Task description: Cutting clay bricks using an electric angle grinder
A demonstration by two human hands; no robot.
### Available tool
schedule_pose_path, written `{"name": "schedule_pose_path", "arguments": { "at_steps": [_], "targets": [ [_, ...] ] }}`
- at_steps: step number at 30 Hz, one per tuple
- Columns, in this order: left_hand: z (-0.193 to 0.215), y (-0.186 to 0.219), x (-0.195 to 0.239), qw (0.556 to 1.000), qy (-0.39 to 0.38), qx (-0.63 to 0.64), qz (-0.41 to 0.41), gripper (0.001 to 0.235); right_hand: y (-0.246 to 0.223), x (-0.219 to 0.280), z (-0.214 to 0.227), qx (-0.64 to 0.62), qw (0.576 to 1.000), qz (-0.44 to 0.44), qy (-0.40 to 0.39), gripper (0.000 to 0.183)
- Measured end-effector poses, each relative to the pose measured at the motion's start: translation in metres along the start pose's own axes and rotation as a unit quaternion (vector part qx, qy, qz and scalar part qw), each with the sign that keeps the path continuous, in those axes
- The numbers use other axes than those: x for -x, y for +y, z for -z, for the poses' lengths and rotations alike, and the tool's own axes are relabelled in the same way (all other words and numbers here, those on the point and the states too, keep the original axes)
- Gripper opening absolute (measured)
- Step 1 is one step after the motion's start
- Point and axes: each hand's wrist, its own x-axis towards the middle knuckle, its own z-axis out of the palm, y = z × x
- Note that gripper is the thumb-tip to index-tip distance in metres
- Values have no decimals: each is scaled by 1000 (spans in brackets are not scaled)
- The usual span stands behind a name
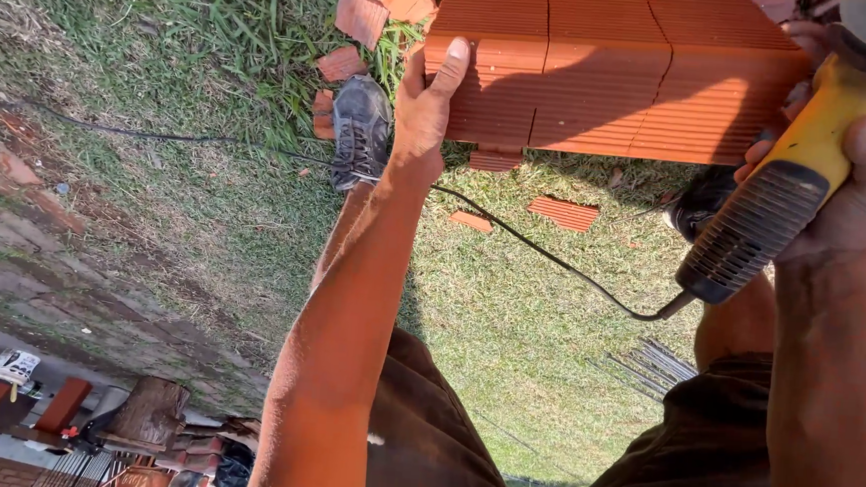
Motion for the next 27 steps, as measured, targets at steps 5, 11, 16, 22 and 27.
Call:
{"name": "schedule_pose_path", "arguments": {
  "at_steps": [5, 11, 16, 22, 27],
  "targets": [
    [-31, 12, -62, 999, 22, -17, -15, 136, -26, -57, -25, 79, 994, 25, 74, 72],
    [-23, 20, -66, 983, -48, -168, -61, 128, -32, -74, -1, 228, 972, 56, 26, 46],
    [-19, 0, -5, 957, -3, -195, -214, 102, -36, -9, -24, 168, 982, 80, 17, 67],
    [-43, -2, 195, 871, -338, -352, -45, 125, 23, 68, -24, 141, 978, 145, 47, 41],
    [-25, -108, 247, 907, -326, -266, -21, 88, 118, 89, 12, 149, 978, 132, 67, 40]
  ]
}}
